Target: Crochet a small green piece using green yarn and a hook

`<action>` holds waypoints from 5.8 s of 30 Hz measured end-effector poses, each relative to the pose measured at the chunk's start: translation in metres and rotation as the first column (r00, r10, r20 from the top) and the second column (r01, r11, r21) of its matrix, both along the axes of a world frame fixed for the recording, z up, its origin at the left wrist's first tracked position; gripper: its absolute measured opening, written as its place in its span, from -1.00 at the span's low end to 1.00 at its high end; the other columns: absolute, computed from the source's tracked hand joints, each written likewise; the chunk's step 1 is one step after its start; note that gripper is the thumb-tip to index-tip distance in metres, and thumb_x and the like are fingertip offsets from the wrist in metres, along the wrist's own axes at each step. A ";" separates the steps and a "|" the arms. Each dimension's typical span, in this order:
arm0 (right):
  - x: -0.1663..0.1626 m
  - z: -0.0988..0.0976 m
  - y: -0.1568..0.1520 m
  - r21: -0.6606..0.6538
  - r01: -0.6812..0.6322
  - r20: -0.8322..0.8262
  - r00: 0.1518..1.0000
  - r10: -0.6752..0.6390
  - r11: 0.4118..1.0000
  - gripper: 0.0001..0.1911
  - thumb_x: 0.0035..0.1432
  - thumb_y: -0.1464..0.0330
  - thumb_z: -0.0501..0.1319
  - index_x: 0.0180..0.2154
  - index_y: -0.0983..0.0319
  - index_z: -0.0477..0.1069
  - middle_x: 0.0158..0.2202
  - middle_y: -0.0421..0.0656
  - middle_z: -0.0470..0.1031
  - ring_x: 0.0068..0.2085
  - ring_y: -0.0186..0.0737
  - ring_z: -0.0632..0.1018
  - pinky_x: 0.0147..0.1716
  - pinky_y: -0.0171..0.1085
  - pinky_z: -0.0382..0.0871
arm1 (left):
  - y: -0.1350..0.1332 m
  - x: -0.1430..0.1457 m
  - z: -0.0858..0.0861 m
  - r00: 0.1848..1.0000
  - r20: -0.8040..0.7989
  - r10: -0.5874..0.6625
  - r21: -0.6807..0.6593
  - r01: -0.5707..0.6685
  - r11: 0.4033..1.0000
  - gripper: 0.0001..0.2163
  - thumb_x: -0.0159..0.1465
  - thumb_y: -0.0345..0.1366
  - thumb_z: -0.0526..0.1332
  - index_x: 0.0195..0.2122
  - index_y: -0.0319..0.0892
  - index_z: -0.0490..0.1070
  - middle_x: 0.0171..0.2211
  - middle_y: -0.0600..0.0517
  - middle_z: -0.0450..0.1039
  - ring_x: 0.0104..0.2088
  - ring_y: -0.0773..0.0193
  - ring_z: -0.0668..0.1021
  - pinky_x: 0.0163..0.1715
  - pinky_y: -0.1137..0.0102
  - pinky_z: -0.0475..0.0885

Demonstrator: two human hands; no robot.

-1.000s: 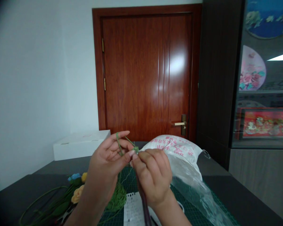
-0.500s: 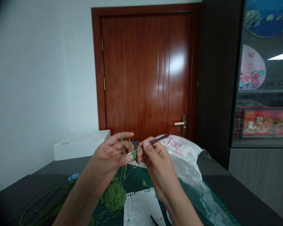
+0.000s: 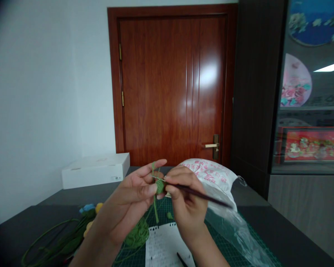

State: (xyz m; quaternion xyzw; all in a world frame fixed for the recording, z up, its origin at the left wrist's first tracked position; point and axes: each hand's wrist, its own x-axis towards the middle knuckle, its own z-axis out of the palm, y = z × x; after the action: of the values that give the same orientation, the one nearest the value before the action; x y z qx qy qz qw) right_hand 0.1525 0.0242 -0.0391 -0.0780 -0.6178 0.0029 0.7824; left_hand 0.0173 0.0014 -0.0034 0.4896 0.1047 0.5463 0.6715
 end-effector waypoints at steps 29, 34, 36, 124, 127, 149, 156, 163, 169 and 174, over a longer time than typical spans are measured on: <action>-0.014 0.001 -0.007 -0.125 -0.250 -0.168 0.959 0.228 0.960 -0.92 0.38 0.39 0.18 -0.20 0.14 0.44 -0.35 -0.20 0.48 -0.30 -0.21 0.59 -0.34 -0.22 0.50 | 0.003 -0.010 0.006 0.999 -0.047 0.013 0.152 -0.006 0.988 -0.59 0.10 -0.58 0.43 -0.01 -0.21 0.56 -0.34 0.03 0.60 -0.30 0.30 0.65 -0.23 0.48 0.51; -0.016 -0.002 -0.005 -0.115 -0.294 -0.198 0.943 0.268 0.949 -0.91 0.38 0.40 0.18 -0.19 0.14 0.45 -0.34 -0.21 0.49 -0.28 -0.25 0.58 -0.28 -0.25 0.47 | 0.005 -0.011 0.003 0.997 -0.069 0.024 0.154 -0.013 0.988 -0.56 0.09 -0.58 0.44 0.01 -0.22 0.54 -0.33 0.02 0.60 -0.32 0.30 0.65 -0.22 0.46 0.52; -0.017 -0.001 -0.006 -0.127 -0.350 -0.217 0.923 0.319 0.928 -0.92 0.39 0.38 0.18 -0.20 0.14 0.45 -0.35 -0.21 0.49 -0.29 -0.26 0.57 -0.29 -0.27 0.46 | 0.006 -0.012 0.002 0.997 -0.074 0.018 0.166 -0.005 0.986 -0.57 0.09 -0.58 0.44 0.00 -0.23 0.54 -0.34 0.01 0.59 -0.32 0.28 0.64 -0.24 0.45 0.51; 0.012 0.004 -0.002 0.073 0.143 0.250 0.956 -0.157 0.987 -0.77 0.20 0.52 0.32 -0.20 0.04 0.52 -0.38 -0.24 0.56 -0.37 -0.21 0.55 -0.30 -0.15 0.44 | 0.001 -0.003 0.002 1.000 -0.003 0.018 0.019 -0.018 1.000 -0.65 -0.01 -0.55 0.44 -0.46 -0.15 0.23 -0.40 0.06 0.48 -0.36 0.34 0.51 -0.30 0.44 0.40; 0.005 0.002 -0.006 0.017 -0.012 0.071 0.997 0.011 1.000 -0.87 0.30 0.43 0.25 -0.18 0.07 0.51 -0.41 -0.22 0.52 -0.36 -0.18 0.55 -0.30 -0.13 0.45 | 0.002 -0.001 0.000 0.988 0.026 -0.151 0.006 0.151 0.989 -0.66 0.01 -0.55 0.41 -0.42 -0.14 0.23 -0.43 0.08 0.42 -0.40 0.33 0.48 -0.35 0.40 0.41; -0.006 0.003 0.000 -0.309 -0.423 -0.185 0.905 0.382 0.852 -0.88 0.38 0.27 0.21 -0.24 0.14 0.45 -0.32 -0.20 0.56 -0.21 -0.21 0.60 -0.20 -0.22 0.46 | 0.006 -0.014 0.004 0.933 -0.230 0.275 0.253 -0.216 0.943 -0.68 0.06 -0.46 0.49 -0.14 -0.24 0.54 -0.36 0.04 0.50 -0.31 0.26 0.53 -0.28 0.37 0.44; -0.003 0.005 0.002 -0.289 -0.453 -0.193 0.890 0.413 0.843 -0.88 0.41 0.26 0.16 -0.22 0.13 0.39 -0.36 -0.23 0.56 -0.31 -0.25 0.59 -0.26 -0.24 0.48 | 0.007 -0.015 0.005 0.926 -0.213 0.311 0.253 -0.256 0.933 -0.54 0.09 -0.49 0.46 0.04 -0.26 0.53 -0.37 0.05 0.53 -0.31 0.29 0.53 -0.24 0.39 0.43; 0.003 0.008 -0.004 -0.177 -0.239 -0.063 0.971 0.231 0.955 -0.91 0.41 0.37 0.15 -0.21 0.15 0.40 -0.37 -0.23 0.56 -0.34 -0.25 0.61 -0.31 -0.23 0.52 | 0.005 -0.016 0.004 0.905 -0.221 0.364 0.291 -0.295 0.910 -0.57 0.10 -0.51 0.45 0.02 -0.26 0.54 -0.37 0.06 0.54 -0.34 0.35 0.53 -0.31 0.47 0.41; 0.012 0.009 -0.008 -0.045 0.011 0.133 0.991 -0.005 0.999 -0.86 0.39 0.46 0.11 -0.15 0.16 0.42 -0.28 -0.17 0.59 -0.22 -0.20 0.61 -0.17 -0.14 0.48 | 0.007 -0.016 0.004 0.894 -0.215 0.393 0.335 -0.311 0.890 -0.59 0.10 -0.53 0.45 0.00 -0.24 0.55 -0.38 0.07 0.55 -0.34 0.36 0.55 -0.31 0.49 0.44; 0.017 0.014 -0.010 0.221 0.285 0.346 0.871 -0.348 0.933 -0.82 0.29 0.54 0.17 -0.17 0.14 0.43 -0.29 -0.16 0.56 -0.25 -0.19 0.57 -0.23 -0.14 0.45 | 0.004 -0.013 0.005 0.881 -0.176 0.439 0.398 -0.344 0.850 -0.60 0.10 -0.54 0.45 -0.01 -0.25 0.54 -0.39 0.07 0.56 -0.33 0.34 0.56 -0.30 0.46 0.46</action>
State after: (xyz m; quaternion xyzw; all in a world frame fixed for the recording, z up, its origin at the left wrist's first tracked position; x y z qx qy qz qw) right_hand 0.1691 0.0138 -0.0250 -0.1135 -0.7342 -0.1912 0.6415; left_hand 0.0042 0.0050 0.0011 0.6381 0.1899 0.6131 0.4253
